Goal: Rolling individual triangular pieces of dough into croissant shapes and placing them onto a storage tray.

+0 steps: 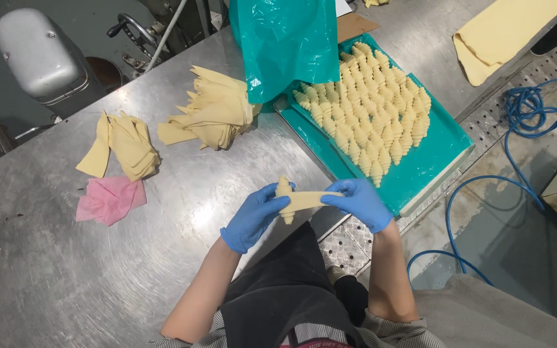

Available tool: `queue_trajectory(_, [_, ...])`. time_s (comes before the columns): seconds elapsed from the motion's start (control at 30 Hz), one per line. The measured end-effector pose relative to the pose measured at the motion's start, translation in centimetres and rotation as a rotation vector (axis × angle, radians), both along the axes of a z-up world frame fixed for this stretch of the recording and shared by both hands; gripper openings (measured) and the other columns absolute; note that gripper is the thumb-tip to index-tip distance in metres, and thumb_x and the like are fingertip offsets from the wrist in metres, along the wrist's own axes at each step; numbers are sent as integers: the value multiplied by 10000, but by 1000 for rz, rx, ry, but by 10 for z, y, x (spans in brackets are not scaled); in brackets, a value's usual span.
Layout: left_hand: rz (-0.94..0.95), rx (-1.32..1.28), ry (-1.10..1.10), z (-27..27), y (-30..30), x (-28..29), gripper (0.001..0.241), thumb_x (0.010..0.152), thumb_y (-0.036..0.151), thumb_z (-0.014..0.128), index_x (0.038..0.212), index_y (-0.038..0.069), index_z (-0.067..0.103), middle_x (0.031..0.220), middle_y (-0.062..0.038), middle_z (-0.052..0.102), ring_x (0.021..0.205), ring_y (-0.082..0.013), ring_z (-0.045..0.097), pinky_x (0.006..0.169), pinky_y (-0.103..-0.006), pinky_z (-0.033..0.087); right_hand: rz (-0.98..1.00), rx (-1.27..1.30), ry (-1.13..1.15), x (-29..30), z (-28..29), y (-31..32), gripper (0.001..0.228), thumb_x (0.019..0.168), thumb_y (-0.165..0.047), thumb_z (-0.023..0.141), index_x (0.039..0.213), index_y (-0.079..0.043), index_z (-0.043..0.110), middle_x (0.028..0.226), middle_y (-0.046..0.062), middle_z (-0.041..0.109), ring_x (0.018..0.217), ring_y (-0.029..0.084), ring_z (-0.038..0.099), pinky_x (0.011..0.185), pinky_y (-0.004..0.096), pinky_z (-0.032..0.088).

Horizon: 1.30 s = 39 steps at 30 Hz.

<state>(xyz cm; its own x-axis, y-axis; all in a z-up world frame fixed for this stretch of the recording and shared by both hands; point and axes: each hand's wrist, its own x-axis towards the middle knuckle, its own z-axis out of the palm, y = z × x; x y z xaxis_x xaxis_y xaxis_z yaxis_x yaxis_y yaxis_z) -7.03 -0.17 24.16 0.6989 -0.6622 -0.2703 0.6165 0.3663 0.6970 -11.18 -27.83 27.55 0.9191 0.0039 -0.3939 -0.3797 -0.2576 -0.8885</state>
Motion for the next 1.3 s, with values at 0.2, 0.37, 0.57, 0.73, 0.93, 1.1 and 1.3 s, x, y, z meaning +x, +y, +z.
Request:
queue_trajectory(0.2, [24,60,87,13,-14,-5,568,917,188,712,1407,-48,543,1273,-106,647,1171,-166,620,1026,-321,497,-3,-16,56,8,35,29,260,801,-244,828,949,-35,786,680,-22,702,555,33,579,500,187,439])
queue_trajectory(0.37, [84,10,2,4,-7,-4,603,943,198,720,1438,-88,526,1244,-128,641,1178,-174,605,1044,-300,482,-22,59,-3,13,17,19,279,809,-223,851,950,10,794,682,24,670,565,56,561,503,201,410])
queue_trajectory(0.57, [57,128,-69,21,-11,-7,619,903,200,723,1436,-48,530,1263,-111,663,1188,-155,610,1058,-287,455,17,66,-24,13,28,31,283,815,-221,831,994,-7,786,772,16,728,649,47,636,562,186,479])
queue_trajectory(0.73, [129,101,-72,18,-16,-6,605,914,204,721,1412,-90,545,1245,-133,680,1169,-172,628,1049,-295,465,-14,38,-22,16,31,34,285,817,-197,833,1015,1,784,791,45,745,670,74,666,580,203,500])
queue_trajectory(0.93, [128,161,-94,6,-24,-5,585,926,196,709,1421,-64,535,1235,-119,680,1126,-172,637,1021,-305,485,-46,119,-28,16,29,28,258,828,-123,809,1039,20,765,838,63,770,710,95,703,640,227,561])
queue_trajectory(1.1, [116,259,-159,29,-39,-18,575,939,193,684,1452,-19,534,1237,-105,673,1121,-150,616,1001,-296,476,-26,204,-106,11,31,41,253,852,-113,791,1044,47,753,855,82,776,736,99,733,653,219,557])
queue_trajectory(1.3, [149,109,-113,25,-40,-13,532,930,171,671,1395,-44,528,1292,-95,692,1174,-153,644,1040,-286,481,-132,164,-120,6,22,19,282,799,-72,830,1043,57,770,879,90,778,707,121,710,663,248,579])
